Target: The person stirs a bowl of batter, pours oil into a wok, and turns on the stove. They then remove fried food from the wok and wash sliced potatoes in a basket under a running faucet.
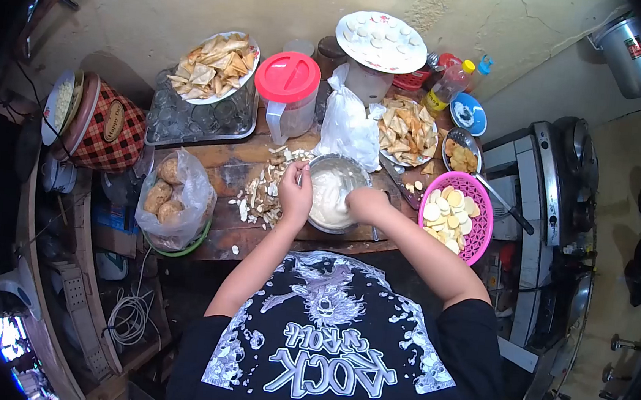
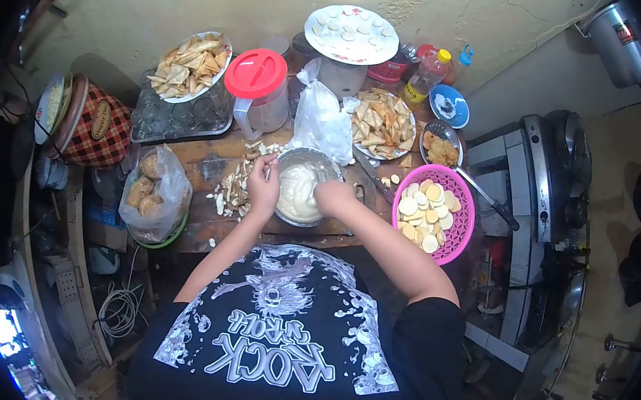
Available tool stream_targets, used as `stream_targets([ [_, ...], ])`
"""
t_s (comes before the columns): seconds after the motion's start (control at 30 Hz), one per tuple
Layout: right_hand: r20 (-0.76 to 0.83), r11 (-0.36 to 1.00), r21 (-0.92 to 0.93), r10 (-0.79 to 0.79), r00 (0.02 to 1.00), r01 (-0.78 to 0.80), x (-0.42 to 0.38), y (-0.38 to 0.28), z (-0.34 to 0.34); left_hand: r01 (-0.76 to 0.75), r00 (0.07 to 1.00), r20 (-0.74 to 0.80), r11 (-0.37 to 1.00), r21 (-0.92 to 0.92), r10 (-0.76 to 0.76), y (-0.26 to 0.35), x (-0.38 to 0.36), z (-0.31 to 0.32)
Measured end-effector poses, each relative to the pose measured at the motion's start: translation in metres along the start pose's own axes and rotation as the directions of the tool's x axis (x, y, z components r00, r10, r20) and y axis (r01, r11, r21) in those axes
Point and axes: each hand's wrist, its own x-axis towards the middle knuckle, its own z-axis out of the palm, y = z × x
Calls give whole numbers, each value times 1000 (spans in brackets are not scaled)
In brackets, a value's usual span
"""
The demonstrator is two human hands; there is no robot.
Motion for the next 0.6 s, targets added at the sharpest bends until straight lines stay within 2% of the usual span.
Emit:
stream_targets([
  [0.07,1,988,98,-121,993,120,-11,-10,-8,82,996,43,996,24,-83,-1,-1,-2],
  [0.17,-303,992,-89,-117,946,94,1,-2,1,29,999,18,999,22,-29,0,-8,3],
  [0.2,-392,970,-228,-171,904,85,6,1,0,35,999,26,999,20,-35,2,-8,2],
  [0.3,-276,956,-291,-52,960,-32,6,6,-5,51,998,36,999,10,-52,8,-7,-2],
  [0.43,-281,922,-378,-199,939,82,-1,3,-23,50,998,43,999,15,-51,0,-2,-3],
  [0.53,-263,936,-352,-88,961,-10,1,18,-16,0,1000,15,999,38,-1,3,-2,-3],
  [0.6,-178,945,-326,-104,979,41,-4,15,-1,-23,1000,7,998,66,22,10,0,-3],
])
